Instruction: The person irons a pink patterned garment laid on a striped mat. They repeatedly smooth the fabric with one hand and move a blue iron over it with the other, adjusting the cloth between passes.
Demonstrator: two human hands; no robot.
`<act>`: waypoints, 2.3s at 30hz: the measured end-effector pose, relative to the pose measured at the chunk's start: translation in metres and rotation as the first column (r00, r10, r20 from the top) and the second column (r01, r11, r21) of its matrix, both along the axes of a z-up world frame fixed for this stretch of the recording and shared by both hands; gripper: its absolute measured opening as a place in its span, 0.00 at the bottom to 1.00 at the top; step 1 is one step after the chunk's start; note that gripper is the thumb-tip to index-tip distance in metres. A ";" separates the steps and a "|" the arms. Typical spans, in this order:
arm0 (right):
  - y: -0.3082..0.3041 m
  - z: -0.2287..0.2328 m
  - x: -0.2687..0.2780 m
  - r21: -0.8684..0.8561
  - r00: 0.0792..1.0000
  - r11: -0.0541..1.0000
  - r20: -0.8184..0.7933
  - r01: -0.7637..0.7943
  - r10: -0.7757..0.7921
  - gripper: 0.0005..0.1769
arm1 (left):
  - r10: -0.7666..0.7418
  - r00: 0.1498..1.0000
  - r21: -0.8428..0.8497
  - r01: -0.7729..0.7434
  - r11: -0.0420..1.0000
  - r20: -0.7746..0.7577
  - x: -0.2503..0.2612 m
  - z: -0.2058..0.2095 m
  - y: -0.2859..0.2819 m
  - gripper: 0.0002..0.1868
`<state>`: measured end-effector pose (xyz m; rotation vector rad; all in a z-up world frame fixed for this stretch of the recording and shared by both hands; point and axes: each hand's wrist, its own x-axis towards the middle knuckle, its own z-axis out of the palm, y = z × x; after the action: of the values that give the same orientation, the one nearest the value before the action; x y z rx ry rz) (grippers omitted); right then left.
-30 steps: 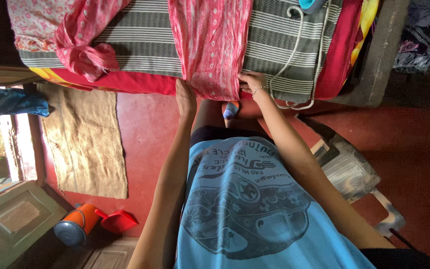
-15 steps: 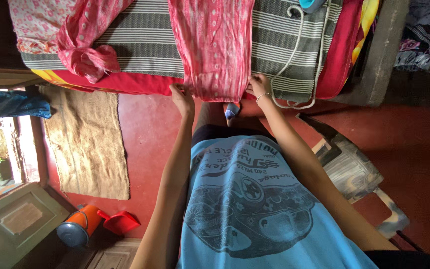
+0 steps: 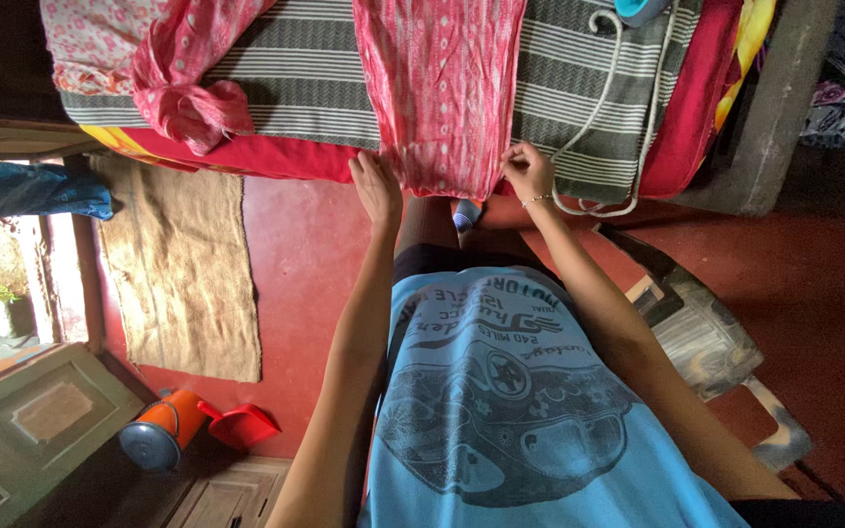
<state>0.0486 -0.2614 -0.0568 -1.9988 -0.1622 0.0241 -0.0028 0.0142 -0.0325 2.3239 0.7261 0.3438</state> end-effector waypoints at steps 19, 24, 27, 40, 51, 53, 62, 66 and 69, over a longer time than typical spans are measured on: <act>0.001 0.008 -0.004 -0.095 0.986 0.993 -0.149 0.064 -0.078 0.05 | -0.088 0.996 0.197 0.081 0.977 0.027 -0.003 0.027 -0.010 0.10; 0.003 0.011 -0.004 -0.119 0.984 0.991 -0.159 0.067 -0.085 0.05 | -0.029 0.985 0.238 0.070 0.969 -0.172 0.010 0.027 -0.024 0.21; 0.002 0.010 -0.004 -0.104 0.983 0.993 -0.167 0.061 -0.078 0.05 | -0.137 0.979 0.278 0.174 0.945 -0.148 0.011 0.018 -0.022 0.10; 0.007 0.007 -0.007 -0.128 0.992 0.987 -0.066 0.098 -0.107 0.04 | 0.051 0.981 -0.297 0.007 0.955 0.189 -0.006 -0.007 0.017 0.12; 0.020 0.036 -0.015 -0.459 0.990 0.879 0.113 0.131 -0.089 0.06 | -0.505 0.862 0.090 0.500 0.861 0.044 0.020 0.033 -0.049 0.17; 0.020 0.037 -0.013 -0.498 0.989 0.857 0.125 0.132 -0.079 0.06 | -0.578 0.801 -0.415 0.478 0.774 -0.155 0.031 0.033 -0.082 0.15; -0.021 0.029 0.039 -0.139 0.937 0.928 0.120 0.344 -0.329 0.07 | -0.744 0.610 0.234 0.792 0.563 -0.274 0.049 -0.006 -0.138 0.32; -0.088 0.030 0.121 0.064 0.783 0.799 0.166 0.598 -0.599 0.29 | -0.733 0.580 0.349 0.810 0.472 -0.356 0.044 0.008 -0.137 0.33; -0.132 0.018 0.184 0.050 0.848 0.898 0.311 0.436 -0.429 0.36 | -0.750 0.536 0.282 0.843 0.457 -0.388 0.049 0.019 -0.136 0.32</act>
<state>0.2330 -0.3934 -0.0388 -2.0092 0.0922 -0.5910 0.0466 -0.1219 -0.0139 2.8524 -0.5199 -0.2229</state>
